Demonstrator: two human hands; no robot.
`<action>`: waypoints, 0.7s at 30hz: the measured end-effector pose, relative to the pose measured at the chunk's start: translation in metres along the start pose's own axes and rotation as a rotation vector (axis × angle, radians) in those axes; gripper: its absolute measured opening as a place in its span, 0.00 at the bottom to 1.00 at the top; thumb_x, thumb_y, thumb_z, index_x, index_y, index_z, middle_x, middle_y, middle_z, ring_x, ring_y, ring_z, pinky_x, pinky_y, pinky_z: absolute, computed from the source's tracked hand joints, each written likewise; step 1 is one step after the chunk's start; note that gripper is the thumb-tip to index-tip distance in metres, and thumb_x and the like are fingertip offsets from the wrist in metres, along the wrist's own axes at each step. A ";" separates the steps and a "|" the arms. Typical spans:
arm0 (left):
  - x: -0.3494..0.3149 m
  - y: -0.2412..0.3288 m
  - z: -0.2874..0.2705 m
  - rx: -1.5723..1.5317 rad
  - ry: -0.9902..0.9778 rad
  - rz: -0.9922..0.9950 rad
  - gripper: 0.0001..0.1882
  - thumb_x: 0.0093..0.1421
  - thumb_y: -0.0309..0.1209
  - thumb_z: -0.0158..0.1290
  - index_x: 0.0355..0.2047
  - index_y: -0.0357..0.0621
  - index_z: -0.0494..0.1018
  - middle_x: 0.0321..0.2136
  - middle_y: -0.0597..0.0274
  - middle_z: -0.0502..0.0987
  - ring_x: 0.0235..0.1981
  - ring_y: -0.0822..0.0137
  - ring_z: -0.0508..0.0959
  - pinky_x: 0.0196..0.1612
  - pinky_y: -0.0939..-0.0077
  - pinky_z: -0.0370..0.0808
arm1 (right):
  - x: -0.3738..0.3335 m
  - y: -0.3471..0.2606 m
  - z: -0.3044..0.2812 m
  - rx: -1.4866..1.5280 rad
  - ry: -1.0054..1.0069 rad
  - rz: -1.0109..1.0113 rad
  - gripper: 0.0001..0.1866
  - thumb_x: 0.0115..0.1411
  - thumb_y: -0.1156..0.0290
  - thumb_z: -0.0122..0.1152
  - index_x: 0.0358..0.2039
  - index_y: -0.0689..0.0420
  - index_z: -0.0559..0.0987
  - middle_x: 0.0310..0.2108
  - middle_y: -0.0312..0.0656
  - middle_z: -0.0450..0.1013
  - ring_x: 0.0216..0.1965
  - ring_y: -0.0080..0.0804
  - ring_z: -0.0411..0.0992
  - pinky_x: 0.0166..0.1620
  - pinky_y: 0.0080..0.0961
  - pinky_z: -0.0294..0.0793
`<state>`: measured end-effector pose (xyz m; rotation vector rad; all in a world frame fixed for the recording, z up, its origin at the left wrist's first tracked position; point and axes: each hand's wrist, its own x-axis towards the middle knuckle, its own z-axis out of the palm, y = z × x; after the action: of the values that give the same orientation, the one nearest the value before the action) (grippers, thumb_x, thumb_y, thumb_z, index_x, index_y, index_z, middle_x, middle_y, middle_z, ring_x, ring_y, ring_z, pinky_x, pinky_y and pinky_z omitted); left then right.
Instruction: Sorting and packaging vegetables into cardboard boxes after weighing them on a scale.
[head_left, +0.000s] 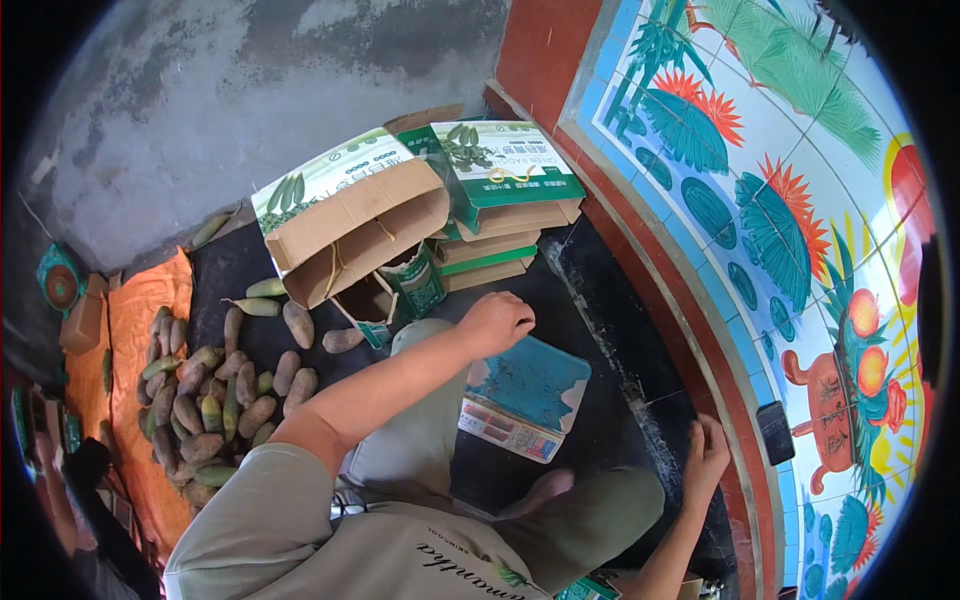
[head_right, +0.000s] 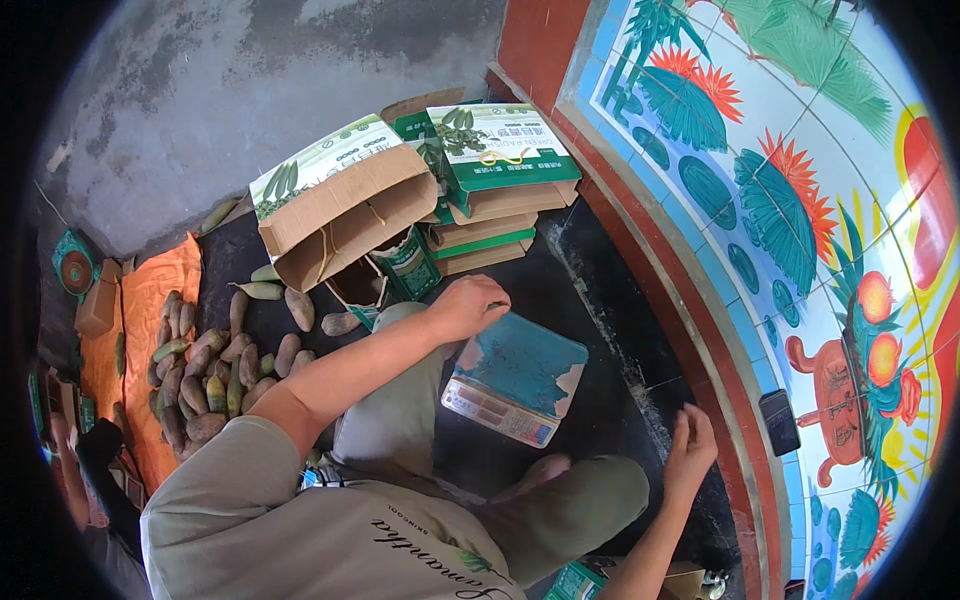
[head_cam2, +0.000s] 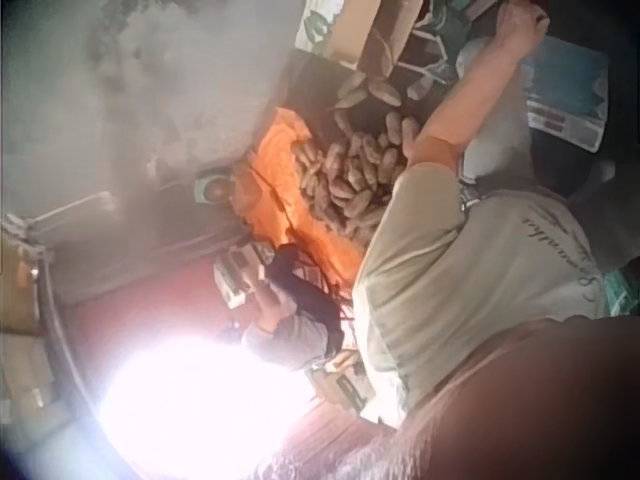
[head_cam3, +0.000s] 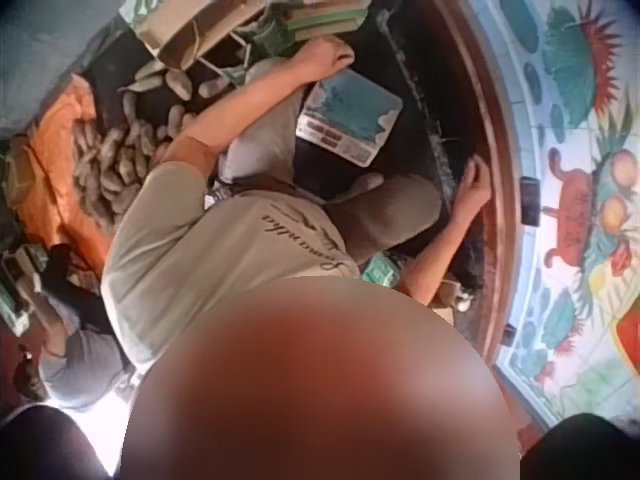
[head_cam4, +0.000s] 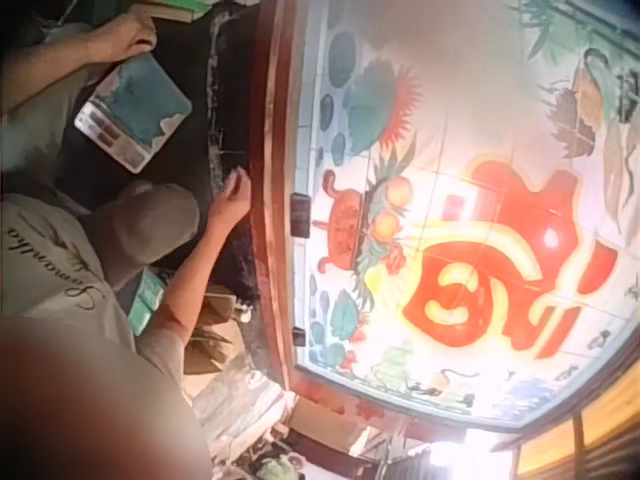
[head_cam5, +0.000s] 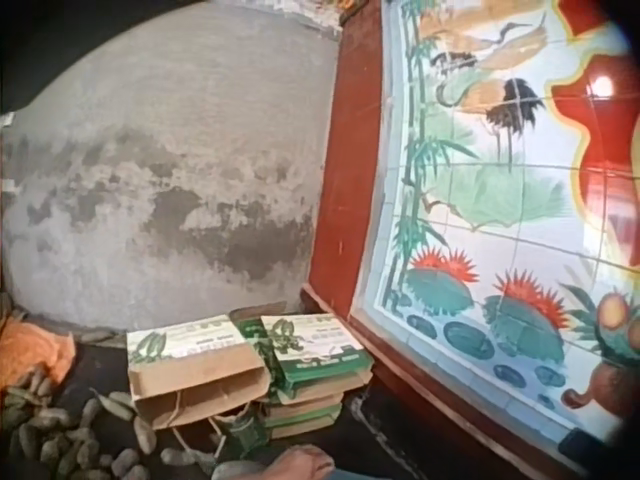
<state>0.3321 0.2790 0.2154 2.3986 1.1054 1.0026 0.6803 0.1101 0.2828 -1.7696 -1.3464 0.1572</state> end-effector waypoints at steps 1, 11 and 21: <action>0.002 0.002 0.002 -0.015 0.003 -0.009 0.07 0.53 0.30 0.53 0.28 0.40 0.76 0.30 0.54 0.77 0.37 0.52 0.75 0.42 0.61 0.72 | 0.006 -0.010 0.005 0.011 -0.039 -0.066 0.08 0.58 0.78 0.54 0.38 0.65 0.77 0.29 0.43 0.74 0.32 0.25 0.71 0.37 0.22 0.71; 0.048 -0.035 -0.003 0.070 -0.027 -0.143 0.08 0.52 0.32 0.54 0.31 0.41 0.76 0.30 0.53 0.77 0.38 0.51 0.76 0.41 0.60 0.73 | 0.034 0.010 0.106 -0.005 -0.351 -0.123 0.08 0.55 0.76 0.58 0.36 0.62 0.78 0.29 0.48 0.76 0.29 0.38 0.76 0.34 0.27 0.73; 0.132 -0.202 0.008 0.641 0.130 -0.418 0.30 0.49 0.35 0.60 0.53 0.46 0.66 0.53 0.52 0.67 0.53 0.52 0.68 0.53 0.63 0.68 | 0.017 0.026 0.105 -0.190 -0.453 -0.192 0.09 0.51 0.76 0.61 0.35 0.60 0.77 0.29 0.48 0.75 0.30 0.45 0.75 0.34 0.34 0.74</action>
<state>0.2891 0.5111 0.1629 2.3823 2.1302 0.7389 0.6463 0.1823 0.2073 -1.8133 -1.9010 0.3492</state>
